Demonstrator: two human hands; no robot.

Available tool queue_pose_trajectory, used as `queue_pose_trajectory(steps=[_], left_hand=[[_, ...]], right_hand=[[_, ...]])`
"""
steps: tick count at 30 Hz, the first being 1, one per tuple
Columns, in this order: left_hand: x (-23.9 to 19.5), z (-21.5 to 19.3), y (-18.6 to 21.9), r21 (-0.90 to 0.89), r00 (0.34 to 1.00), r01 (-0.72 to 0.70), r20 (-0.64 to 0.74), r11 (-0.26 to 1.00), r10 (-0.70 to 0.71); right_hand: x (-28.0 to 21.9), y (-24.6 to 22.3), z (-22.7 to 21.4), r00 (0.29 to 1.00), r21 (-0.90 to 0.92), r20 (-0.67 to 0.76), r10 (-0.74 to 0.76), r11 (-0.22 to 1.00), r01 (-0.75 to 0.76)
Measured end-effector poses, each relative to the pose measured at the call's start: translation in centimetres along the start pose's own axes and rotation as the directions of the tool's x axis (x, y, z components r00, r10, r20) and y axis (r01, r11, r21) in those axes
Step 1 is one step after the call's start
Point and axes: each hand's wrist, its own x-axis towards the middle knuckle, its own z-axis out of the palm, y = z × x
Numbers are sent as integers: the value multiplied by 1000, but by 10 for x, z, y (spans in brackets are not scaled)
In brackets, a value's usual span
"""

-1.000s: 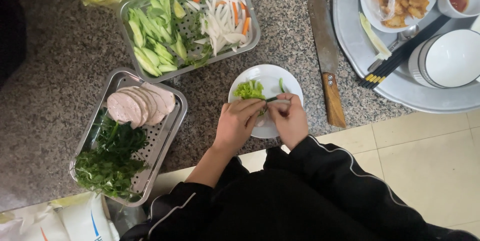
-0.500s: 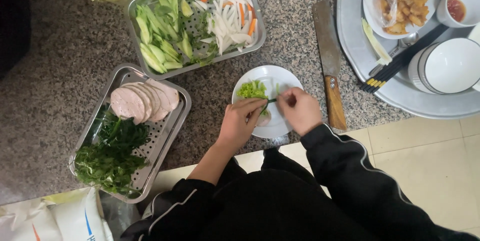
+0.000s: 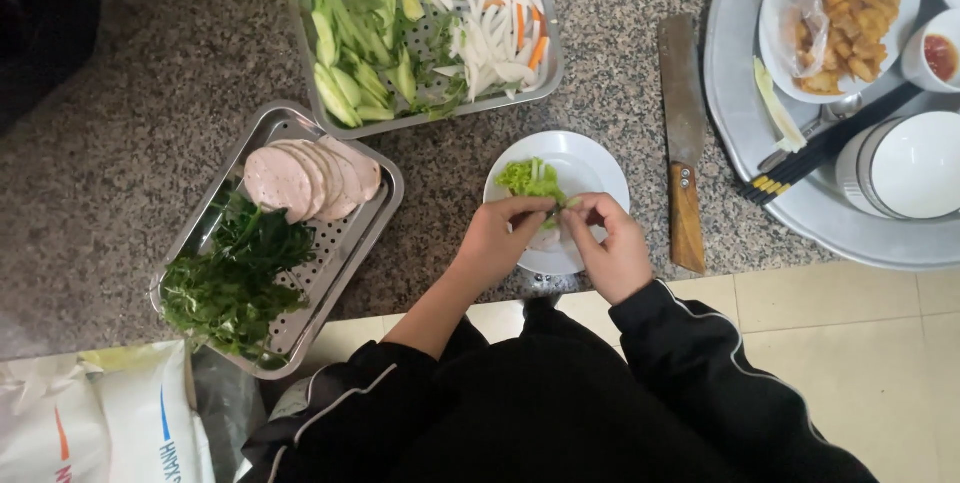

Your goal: The person assembles a lettuce wrap by placing a lettuce leaf on a plate, adding shredded vegetables and a slice of processed meat, then folding the leaf around the fillings. The person uses a knife to trim the lettuce and handles various ingredients from trays on the counter.

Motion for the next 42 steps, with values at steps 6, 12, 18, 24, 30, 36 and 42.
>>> queue_pose_trajectory(steps=[6, 12, 18, 24, 30, 36, 42], left_hand=[[-33, -28, 79, -37, 971, 236, -32, 971, -237], [-24, -50, 47, 67, 882, 471, -20, 880, -470], [-33, -68, 59, 218, 828, 555, -45, 803, -560], [-39, -58, 50, 307, 868, 489, -86, 816, -488], [-56, -18, 59, 386, 899, 397, -345, 833, -269], [-43, 3, 55, 159, 843, 530, -211, 833, -495], [-22, 8, 37, 147, 843, 508, -288, 849, -454]], right_hand=[[6, 10, -1, 997, 108, -46, 68, 992, -63], [17, 22, -8, 987, 163, -81, 135, 979, -121], [25, 77, -11, 936, 164, -158, 313, 943, -288], [-1, 21, -4, 930, -78, -341, 135, 982, -171], [-19, 7, 32, 880, 59, -28, 474, 879, -472], [-3, 18, 45, 806, -103, -117, 581, 800, -591], [-3, 48, 61, 822, -158, -199, 533, 811, -564]])
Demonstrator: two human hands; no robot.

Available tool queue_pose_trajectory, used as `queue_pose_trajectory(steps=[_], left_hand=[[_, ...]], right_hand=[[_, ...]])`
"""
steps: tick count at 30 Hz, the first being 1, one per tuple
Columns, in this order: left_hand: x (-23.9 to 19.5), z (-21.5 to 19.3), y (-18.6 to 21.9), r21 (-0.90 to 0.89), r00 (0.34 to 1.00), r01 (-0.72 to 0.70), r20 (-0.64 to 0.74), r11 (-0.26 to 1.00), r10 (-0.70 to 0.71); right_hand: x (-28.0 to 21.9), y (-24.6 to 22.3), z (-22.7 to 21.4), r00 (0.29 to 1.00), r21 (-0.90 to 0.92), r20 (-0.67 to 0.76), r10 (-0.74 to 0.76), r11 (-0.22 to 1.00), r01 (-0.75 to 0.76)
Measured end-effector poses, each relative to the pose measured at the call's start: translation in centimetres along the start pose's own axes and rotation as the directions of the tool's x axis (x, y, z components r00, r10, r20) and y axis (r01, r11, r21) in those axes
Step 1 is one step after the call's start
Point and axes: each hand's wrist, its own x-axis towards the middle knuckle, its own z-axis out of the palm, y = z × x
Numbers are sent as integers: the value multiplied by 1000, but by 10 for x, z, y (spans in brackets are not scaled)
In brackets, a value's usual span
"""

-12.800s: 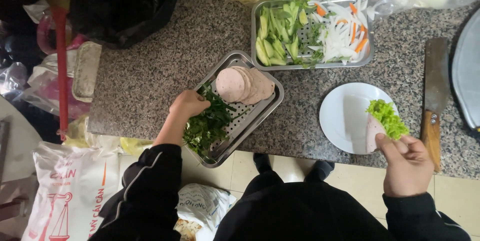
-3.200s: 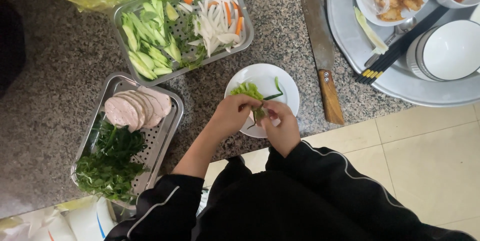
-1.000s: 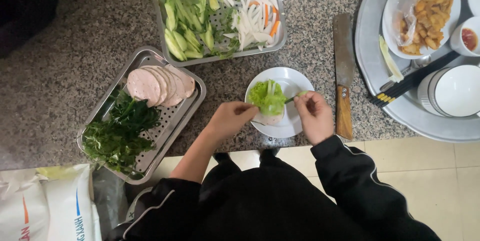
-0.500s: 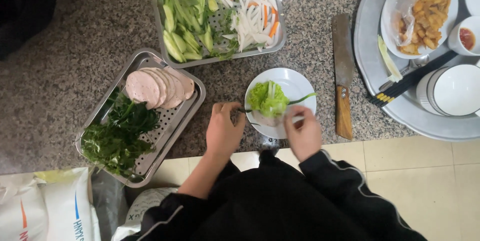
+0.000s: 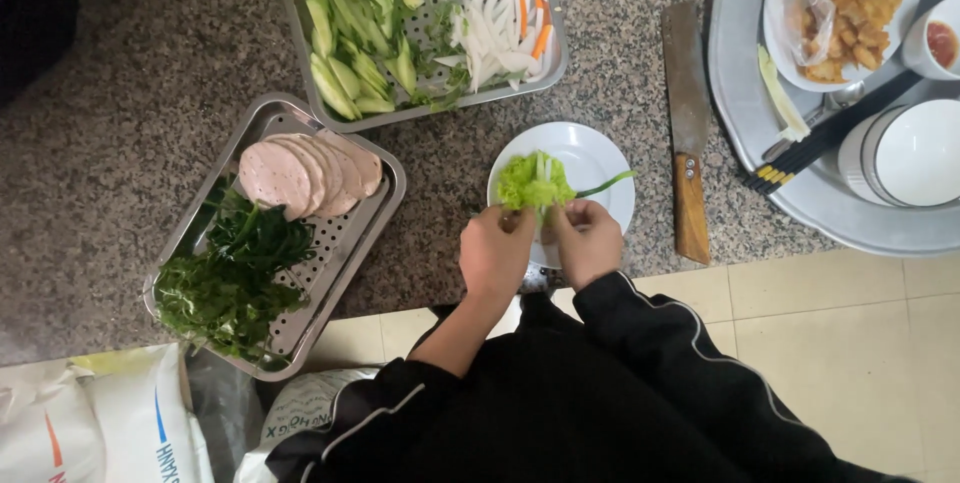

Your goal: The person assembles a lettuce wrap by placing a lettuce leaf on a plate, adding shredded vegetables and a slice of processed meat, then folding the leaf around the fillings. The person uses a knife to trim the lettuce and handles various ingredients from trays on the counter.

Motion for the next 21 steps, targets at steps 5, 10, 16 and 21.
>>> queue_pose_trajectory(steps=[5, 10, 16, 21], left_hand=[[-15, -8, 5, 16, 996, 77, 43, 997, -77], [-9, -7, -5, 79, 998, 57, -10, 995, -57], [-13, -8, -2, 107, 996, 88, -40, 990, -84], [-11, -2, -4, 205, 997, 54, -57, 977, -43]], right_hand=[[-27, -21, -24, 999, -12, 41, 19, 1000, -18], [-22, -10, -21, 999, -45, 5, -54, 998, 54], [-22, -8, -22, 996, -66, -1, -86, 994, 86], [-6, 5, -15, 999, -96, 30, -40, 994, 42]])
